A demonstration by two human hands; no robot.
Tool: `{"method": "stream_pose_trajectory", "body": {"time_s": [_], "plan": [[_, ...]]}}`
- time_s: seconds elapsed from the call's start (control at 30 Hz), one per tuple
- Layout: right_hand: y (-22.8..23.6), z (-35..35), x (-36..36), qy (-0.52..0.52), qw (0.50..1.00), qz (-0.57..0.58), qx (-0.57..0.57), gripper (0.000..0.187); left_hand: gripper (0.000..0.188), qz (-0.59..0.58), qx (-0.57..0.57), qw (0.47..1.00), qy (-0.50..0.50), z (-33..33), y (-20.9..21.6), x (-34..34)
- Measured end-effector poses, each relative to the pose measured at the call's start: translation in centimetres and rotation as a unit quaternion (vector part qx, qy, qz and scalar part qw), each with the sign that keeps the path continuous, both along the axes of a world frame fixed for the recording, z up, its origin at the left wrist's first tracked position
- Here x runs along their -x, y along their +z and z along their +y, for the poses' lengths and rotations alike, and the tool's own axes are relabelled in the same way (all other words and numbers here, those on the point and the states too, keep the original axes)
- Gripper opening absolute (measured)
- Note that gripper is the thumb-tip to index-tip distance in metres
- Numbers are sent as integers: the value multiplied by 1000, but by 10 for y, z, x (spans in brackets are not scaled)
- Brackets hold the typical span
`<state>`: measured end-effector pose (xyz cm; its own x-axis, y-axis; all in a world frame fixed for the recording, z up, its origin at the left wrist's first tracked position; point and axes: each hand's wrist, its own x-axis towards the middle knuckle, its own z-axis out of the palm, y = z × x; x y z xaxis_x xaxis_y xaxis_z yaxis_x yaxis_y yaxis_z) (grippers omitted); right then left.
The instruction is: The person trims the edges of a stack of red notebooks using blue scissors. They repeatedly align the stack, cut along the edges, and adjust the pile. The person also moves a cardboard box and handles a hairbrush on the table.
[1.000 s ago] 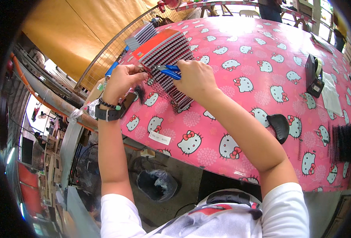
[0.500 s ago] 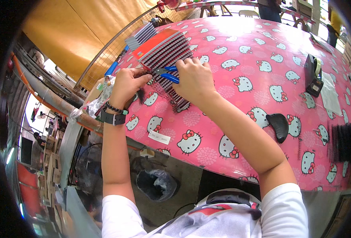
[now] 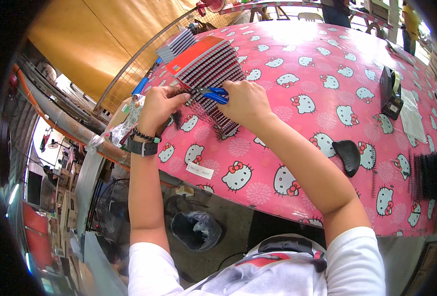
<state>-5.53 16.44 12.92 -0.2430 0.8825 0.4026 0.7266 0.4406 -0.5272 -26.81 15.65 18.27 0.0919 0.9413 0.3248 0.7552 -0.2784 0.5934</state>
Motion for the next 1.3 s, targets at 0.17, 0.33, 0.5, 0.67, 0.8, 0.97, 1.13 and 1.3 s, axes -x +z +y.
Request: {"method": "stream_pose_trajectory", "body": {"time_s": [0.17,0.33,0.5,0.67,0.8,0.97,1.13,1.3], "plan": [[-18,1,2,-32,991,-2,-131,33,30,-61,64,996,-2,0,-4,10],[-17,-1,13,-27,991,-55,-118,34,28,-72,59,996,-7,5,-14,11],[-12,-5,7,-62,990,-35,-122,39,26,-58,24,998,-3,4,-15,7],[-11,3,10,-28,990,-46,-133,29,26,-66,52,996,3,5,-14,9],[2,-4,8,-5,999,-25,29,25,26,-87,46,995,-1,1,-15,4],[-18,-7,4,-30,994,-8,-101,28,31,-158,12,987,-1,-4,-32,4],[-27,-4,12,-44,988,-36,-144,31,37,-220,-146,964,36,4,-77,-7],[-24,-2,17,-26,995,-10,-100,27,43,-193,-315,915,161,15,-99,-47]]}}
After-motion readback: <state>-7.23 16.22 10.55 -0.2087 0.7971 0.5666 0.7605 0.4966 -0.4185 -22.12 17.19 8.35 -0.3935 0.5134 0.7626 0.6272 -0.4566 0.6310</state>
